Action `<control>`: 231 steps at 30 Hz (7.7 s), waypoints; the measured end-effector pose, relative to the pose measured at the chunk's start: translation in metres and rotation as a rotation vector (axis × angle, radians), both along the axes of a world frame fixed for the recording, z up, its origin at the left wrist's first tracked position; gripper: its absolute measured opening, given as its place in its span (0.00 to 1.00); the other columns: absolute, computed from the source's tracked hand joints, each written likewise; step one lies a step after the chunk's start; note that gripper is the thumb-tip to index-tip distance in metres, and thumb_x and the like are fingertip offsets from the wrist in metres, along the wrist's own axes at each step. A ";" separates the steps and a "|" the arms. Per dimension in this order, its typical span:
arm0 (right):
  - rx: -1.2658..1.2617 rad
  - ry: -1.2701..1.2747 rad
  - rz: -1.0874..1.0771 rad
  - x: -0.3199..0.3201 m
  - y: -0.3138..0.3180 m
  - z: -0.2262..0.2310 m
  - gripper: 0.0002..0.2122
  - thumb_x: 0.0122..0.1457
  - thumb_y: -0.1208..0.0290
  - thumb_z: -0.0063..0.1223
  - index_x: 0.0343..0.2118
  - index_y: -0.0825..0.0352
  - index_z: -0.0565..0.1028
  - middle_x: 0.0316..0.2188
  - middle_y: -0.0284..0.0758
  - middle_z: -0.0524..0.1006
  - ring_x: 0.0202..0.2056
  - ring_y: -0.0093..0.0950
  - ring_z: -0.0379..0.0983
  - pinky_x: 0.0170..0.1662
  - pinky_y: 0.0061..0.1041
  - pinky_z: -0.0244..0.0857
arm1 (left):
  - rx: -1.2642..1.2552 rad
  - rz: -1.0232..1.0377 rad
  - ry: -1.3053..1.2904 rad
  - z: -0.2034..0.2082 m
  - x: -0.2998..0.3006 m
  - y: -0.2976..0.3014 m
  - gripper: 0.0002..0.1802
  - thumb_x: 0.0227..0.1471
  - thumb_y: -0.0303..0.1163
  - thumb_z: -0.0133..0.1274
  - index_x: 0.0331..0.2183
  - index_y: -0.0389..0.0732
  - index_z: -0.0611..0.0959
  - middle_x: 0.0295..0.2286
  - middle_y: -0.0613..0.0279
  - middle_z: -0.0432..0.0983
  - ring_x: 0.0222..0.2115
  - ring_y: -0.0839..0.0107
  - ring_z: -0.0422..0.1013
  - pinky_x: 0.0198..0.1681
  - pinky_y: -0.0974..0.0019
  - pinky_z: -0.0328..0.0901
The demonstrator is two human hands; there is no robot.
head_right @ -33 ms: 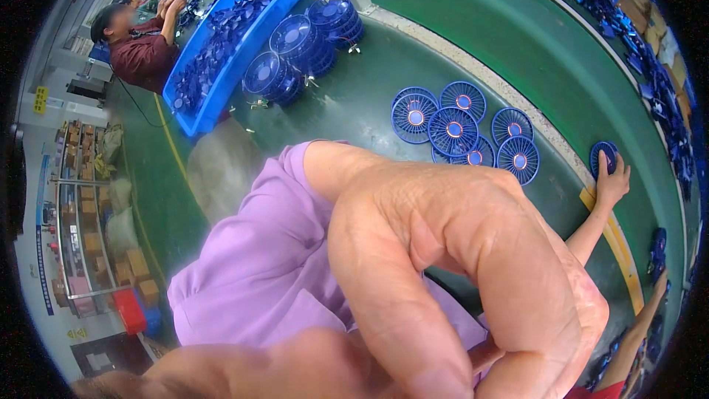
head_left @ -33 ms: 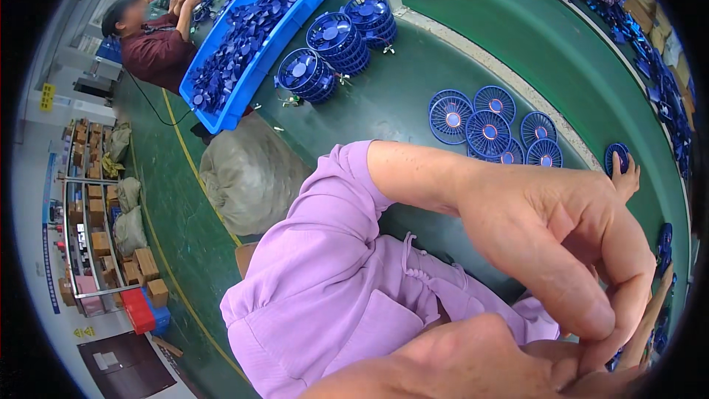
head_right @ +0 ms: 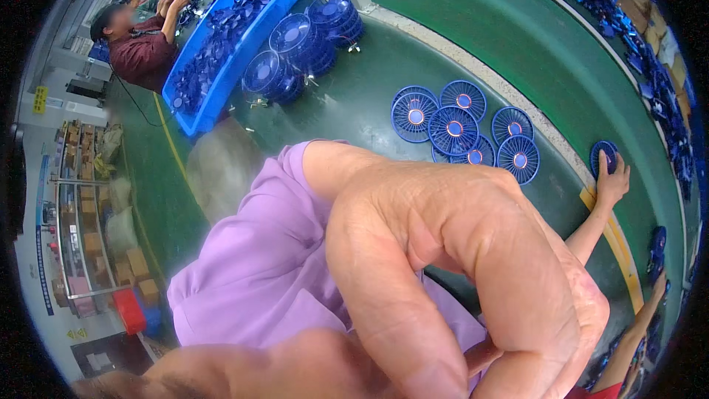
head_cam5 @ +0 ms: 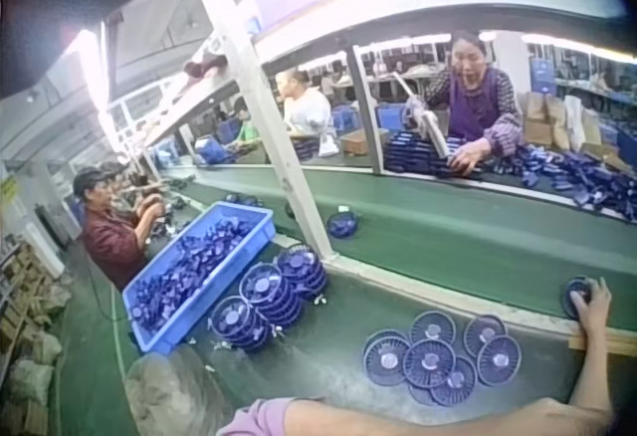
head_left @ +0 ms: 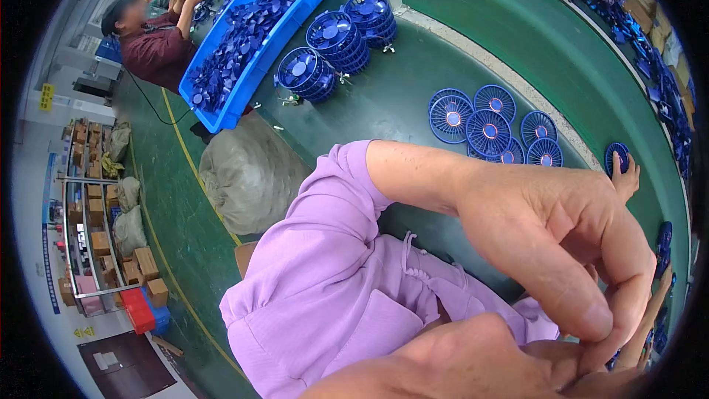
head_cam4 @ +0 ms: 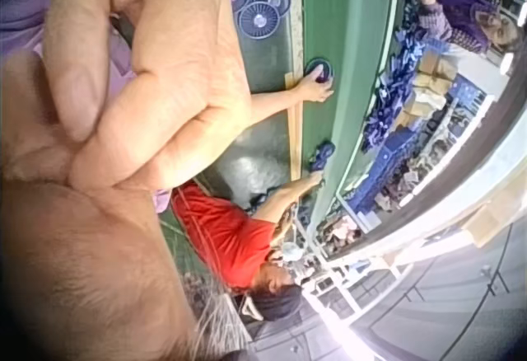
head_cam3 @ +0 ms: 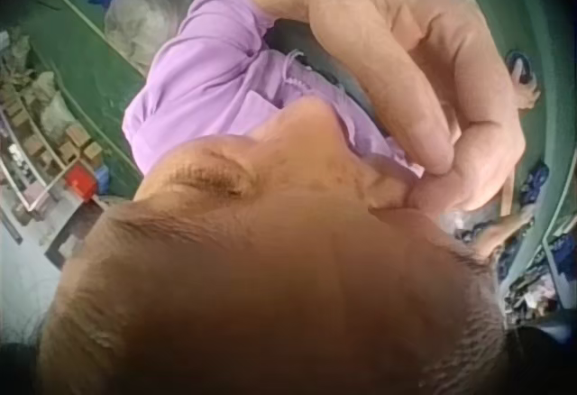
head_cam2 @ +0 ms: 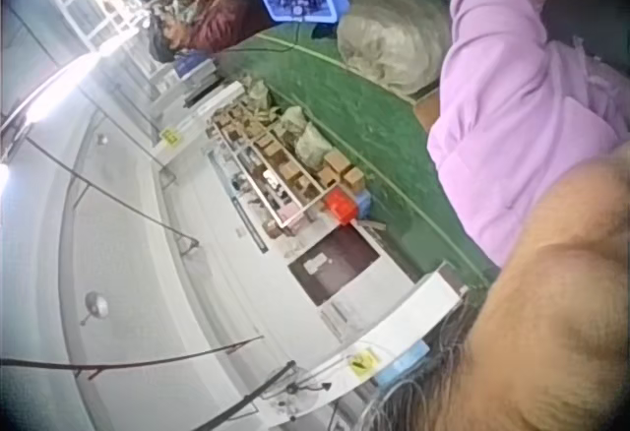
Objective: The person assembles mini fans by taking fan bodies and covers from the conveyor line, pressing the covers onto the fan assemblies by hand, and placing the assembled fans back onto the conveyor belt.
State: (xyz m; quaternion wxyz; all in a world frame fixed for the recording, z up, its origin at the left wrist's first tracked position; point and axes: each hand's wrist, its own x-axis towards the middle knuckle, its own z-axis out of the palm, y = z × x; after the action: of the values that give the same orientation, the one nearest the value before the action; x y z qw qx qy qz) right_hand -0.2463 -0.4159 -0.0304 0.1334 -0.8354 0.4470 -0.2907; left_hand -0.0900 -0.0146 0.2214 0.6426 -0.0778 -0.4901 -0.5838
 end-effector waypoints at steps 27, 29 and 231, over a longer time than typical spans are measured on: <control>0.324 -0.315 0.284 0.012 0.007 0.013 0.25 0.50 0.66 0.65 0.49 0.73 0.70 0.41 0.40 0.75 0.41 0.26 0.71 0.47 0.23 0.64 | -0.153 0.100 0.020 -0.003 0.005 0.070 0.09 0.52 0.23 0.52 0.36 0.31 0.81 0.33 0.59 0.79 0.33 0.77 0.74 0.34 0.75 0.66; 0.415 -0.287 0.355 0.021 0.038 0.012 0.23 0.51 0.68 0.65 0.48 0.72 0.71 0.40 0.39 0.76 0.41 0.24 0.71 0.47 0.21 0.64 | 0.046 0.139 -0.202 0.007 0.013 0.092 0.08 0.52 0.24 0.52 0.35 0.32 0.81 0.32 0.60 0.79 0.32 0.77 0.74 0.33 0.75 0.66; 0.412 -0.852 0.807 0.152 0.271 0.061 0.28 0.62 0.55 0.41 0.59 0.67 0.54 0.55 0.42 0.61 0.58 0.33 0.57 0.61 0.31 0.49 | 0.522 1.685 -0.595 -0.184 0.059 -0.072 0.21 0.63 0.39 0.35 0.49 0.31 0.66 0.45 0.51 0.64 0.46 0.64 0.64 0.52 0.62 0.58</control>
State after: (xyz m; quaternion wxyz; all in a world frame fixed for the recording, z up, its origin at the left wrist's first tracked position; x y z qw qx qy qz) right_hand -0.0940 -0.1445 0.0307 0.5579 -0.7062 0.0502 -0.4330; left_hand -0.0313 -0.0862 0.0377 0.6996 0.6035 -0.3825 -0.0125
